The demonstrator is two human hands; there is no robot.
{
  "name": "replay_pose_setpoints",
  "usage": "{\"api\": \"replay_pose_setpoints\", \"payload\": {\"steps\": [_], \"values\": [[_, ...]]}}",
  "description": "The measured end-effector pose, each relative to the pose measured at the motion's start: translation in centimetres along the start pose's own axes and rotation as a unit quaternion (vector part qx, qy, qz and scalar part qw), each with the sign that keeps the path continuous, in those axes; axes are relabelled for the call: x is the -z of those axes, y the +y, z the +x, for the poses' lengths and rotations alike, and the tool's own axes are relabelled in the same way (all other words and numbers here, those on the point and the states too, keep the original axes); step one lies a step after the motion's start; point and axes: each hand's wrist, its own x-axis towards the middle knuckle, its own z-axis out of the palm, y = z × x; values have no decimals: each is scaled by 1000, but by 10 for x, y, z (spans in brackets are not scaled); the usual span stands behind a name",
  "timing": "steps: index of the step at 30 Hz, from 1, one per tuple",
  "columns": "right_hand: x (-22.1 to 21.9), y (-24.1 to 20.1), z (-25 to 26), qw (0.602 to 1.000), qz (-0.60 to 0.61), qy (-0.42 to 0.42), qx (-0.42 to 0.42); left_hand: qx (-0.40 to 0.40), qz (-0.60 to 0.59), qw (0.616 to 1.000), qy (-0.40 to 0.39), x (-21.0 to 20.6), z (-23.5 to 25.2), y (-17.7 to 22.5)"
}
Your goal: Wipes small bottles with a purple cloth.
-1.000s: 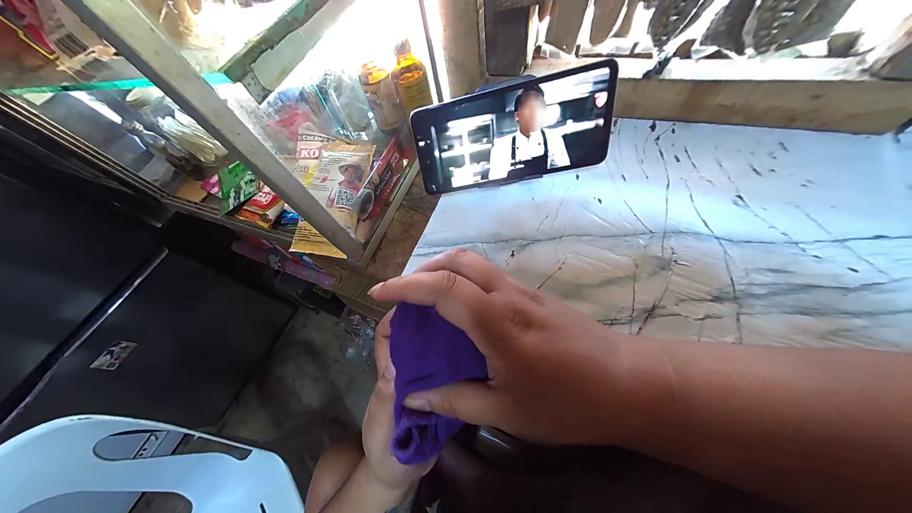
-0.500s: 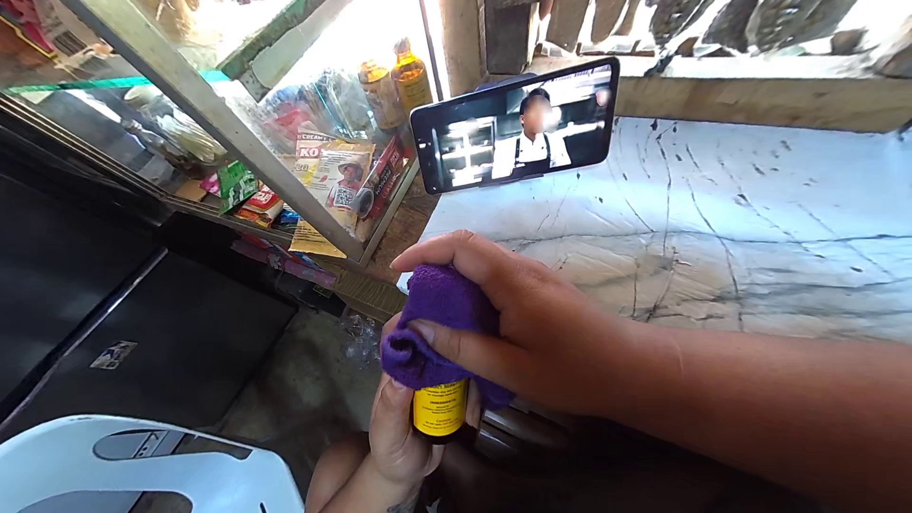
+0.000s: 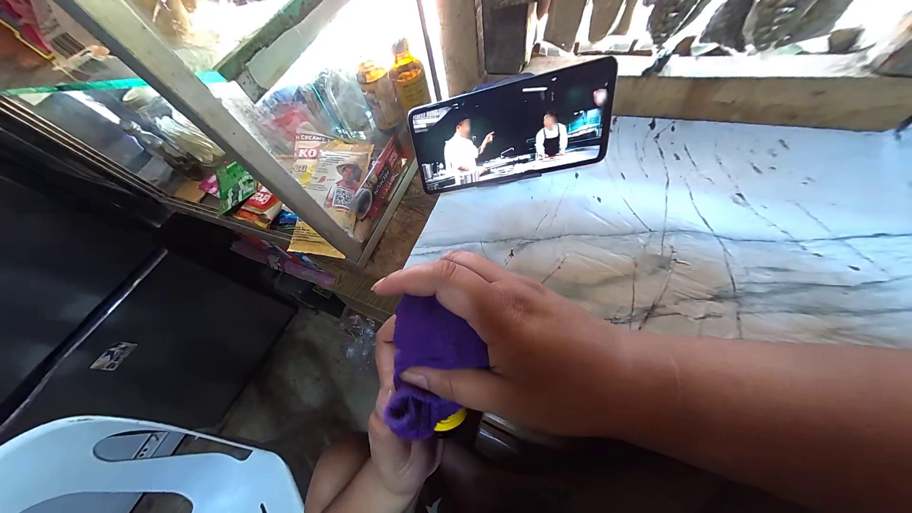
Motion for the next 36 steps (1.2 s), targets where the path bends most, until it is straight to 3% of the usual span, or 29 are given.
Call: {"api": "replay_pose_setpoints", "payload": {"steps": [5,18,24,36], "values": [[1,1,2,1000,20,12,-9,-7,71,997,-27,5,-3,-2],[0,0,-1,999,-30,-33,15,-5,37,999,-38,1,-1,1],[1,0,0,999,-31,-36,15,-9,58,998,6,-3,3,2],[1,1,1,1000,-7,-17,19,1,56,998,-31,2,0,1]]}}
